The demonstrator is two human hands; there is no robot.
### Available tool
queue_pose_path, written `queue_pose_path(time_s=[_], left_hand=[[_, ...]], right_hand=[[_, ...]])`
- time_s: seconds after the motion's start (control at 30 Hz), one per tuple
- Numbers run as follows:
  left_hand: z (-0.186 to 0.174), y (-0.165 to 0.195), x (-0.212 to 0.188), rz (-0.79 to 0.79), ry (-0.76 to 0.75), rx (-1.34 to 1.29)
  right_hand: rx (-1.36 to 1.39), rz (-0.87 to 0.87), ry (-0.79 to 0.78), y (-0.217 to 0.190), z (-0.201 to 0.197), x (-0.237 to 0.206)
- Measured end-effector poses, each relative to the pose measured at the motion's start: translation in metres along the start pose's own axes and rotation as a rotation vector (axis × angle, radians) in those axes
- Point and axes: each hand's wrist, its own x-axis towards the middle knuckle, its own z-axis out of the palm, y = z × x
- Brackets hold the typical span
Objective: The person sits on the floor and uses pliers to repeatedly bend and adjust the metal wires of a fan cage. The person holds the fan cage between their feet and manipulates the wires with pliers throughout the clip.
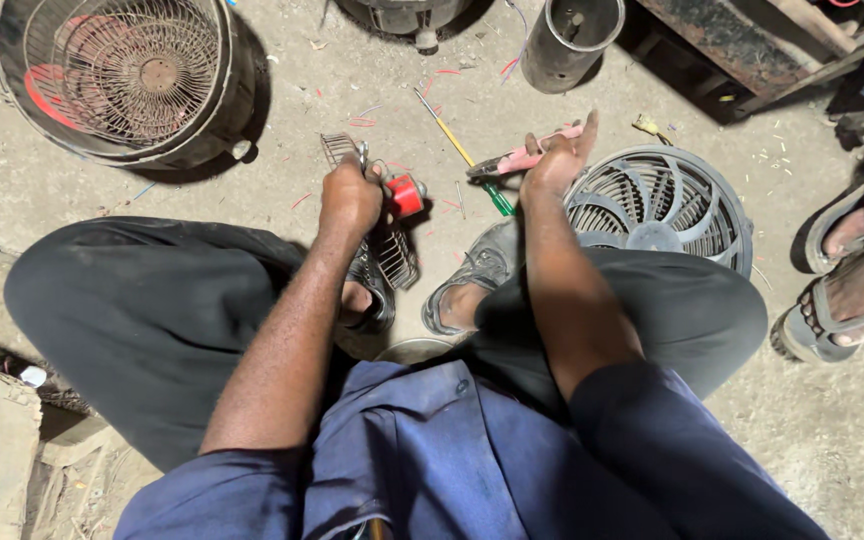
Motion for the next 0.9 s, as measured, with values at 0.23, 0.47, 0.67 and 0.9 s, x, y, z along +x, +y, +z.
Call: queue_pose_path(time_s=[0.23,0.47,0.67,0.9], left_hand=[[-0.008,-0.004,0.002,-0.032,0.027,-0.004],[-0.024,-0.003,0.004,-0.038,0.030,-0.055],[-0.018,0.024,0.002,0.047,0.034,0.158],[0.041,0.090,0.025,0.163,-0.269,0.236]], right_hand=[[-0.228,-0.045,-0.375,-0.011,0.024,-0.023],[-0.388,0.223,-0.117,0.019,0.034,-0.064],[-0.984,0.386,-0.767,0.066,0.017,-0.137],[-1.266,0.161,-0.764,0.064,0.023,-0.169]])
